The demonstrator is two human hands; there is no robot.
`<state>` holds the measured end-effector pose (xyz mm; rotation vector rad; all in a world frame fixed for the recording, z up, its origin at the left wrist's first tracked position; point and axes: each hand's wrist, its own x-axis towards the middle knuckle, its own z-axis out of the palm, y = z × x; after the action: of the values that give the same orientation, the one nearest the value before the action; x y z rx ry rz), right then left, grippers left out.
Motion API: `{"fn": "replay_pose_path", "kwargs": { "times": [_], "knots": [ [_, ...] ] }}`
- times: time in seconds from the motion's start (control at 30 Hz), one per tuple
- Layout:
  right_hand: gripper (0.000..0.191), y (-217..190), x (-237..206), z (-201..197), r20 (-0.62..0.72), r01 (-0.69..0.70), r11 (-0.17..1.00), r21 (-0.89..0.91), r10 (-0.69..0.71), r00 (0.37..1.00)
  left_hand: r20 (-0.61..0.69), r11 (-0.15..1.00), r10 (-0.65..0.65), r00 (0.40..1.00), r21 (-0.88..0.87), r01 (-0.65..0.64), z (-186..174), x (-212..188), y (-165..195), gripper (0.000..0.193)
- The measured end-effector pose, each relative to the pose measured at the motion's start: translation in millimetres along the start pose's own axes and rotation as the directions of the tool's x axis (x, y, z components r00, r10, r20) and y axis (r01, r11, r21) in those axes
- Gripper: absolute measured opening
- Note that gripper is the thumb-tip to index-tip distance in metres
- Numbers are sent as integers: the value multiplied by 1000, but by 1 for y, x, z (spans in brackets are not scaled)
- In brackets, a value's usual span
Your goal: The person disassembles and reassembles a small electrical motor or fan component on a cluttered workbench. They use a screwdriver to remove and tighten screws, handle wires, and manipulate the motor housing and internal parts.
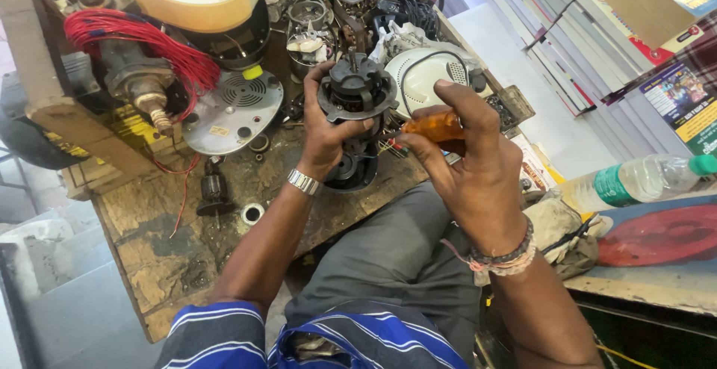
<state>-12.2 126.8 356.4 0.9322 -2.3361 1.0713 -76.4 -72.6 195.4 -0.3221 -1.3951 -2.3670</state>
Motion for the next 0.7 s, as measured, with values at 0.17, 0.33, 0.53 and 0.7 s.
{"fn": "replay_pose_path", "kwargs": {
  "times": [0.17, 0.33, 0.53, 0.7],
  "knots": [
    [64, 5, 6, -3, 38, 49, 995, 91, -53, 998, -14, 1000, -11, 1000, -17, 10, -3, -2, -1, 100],
    [56, 12, 8, -9, 79, 69, 976, 206, -87, 993, -19, 1000, -2, 1000, -21, 2, -3, 2, 1, 101],
    [56, 17, -4, 1, 10, -61, 956, 286, 61, 998, -12, 1000, -3, 1000, 19, 3, -6, 2, 6, 100],
    [50, 25, -12, 5, 5, -36, 906, 423, 38, 999, -67, 999, 18, 998, 32, -16, -13, 3, 0, 100]
  ]
}}
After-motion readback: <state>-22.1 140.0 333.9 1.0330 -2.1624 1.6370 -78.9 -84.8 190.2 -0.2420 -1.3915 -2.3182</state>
